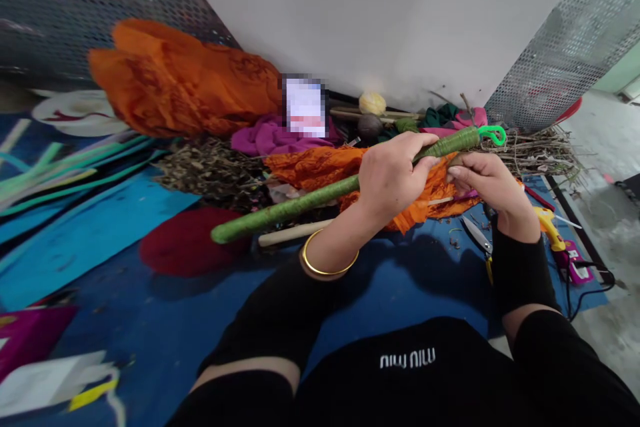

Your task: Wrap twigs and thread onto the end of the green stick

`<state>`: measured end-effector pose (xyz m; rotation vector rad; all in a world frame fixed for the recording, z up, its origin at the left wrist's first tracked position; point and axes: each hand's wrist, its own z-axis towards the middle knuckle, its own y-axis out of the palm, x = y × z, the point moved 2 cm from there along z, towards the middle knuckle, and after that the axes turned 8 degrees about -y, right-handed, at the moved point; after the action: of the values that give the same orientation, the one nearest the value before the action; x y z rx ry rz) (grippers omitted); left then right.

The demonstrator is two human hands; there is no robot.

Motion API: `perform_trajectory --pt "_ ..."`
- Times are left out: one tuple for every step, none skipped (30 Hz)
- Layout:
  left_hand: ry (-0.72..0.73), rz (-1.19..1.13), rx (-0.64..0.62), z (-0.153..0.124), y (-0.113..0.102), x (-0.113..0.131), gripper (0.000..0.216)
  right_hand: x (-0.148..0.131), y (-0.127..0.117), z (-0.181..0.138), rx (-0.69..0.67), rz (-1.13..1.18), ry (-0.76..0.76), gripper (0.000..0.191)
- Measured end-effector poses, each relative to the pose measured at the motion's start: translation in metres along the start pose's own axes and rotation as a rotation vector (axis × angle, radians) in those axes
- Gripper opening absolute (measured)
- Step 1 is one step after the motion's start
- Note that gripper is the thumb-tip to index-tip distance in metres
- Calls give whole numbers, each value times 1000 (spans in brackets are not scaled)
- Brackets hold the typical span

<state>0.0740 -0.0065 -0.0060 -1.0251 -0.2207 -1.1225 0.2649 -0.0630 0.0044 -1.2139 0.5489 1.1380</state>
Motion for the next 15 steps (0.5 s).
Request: perform_trajectory --pt "1 5 -4 1 0 0 29 -7 -2 -2 66 -79 -39 40" --pt "1 10 -8 1 0 0 30 -15 -4 -4 150 -147 -99 40" --pt "1 14 -11 2 0 0 30 -21 -3 -5 237 -197 -172 39" --pt "-1 18 -13 2 1 0 30 -26 -1 -6 311 -221 -248 37" --pt "-4 23 -12 2 1 0 30 -29 3 -6 365 -216 -318 36" --pt "-7 27 -11 3 1 0 31 -29 8 -5 395 -180 -376 36" --pt "-9 28 -12 3 1 0 31 -28 14 -4 407 -117 -417 36" --pt "-9 28 -15 3 1 0 32 -25 20 -1 409 -34 -442 38" --pt "-9 27 -20 3 1 0 32 -21 26 1 409 55 -456 41" --pt "-9 24 -29 4 1 -1 33 -17 32 4 413 138 -458 44" --pt "-8 18 -41 4 1 -1 35 -14 36 6 429 210 -454 47" --pt "-5 11 -57 5 1 -1 37 -12 38 8 455 265 -440 49" --pt "-3 5 -81 5 1 -1 39 -11 40 8 484 303 -420 51" --pt "-1 3 -109 6 0 -1 40 -11 41 8 509 328 -393 52" --pt "-2 7 -137 6 0 0 41 -12 42 7 529 340 -363 52"
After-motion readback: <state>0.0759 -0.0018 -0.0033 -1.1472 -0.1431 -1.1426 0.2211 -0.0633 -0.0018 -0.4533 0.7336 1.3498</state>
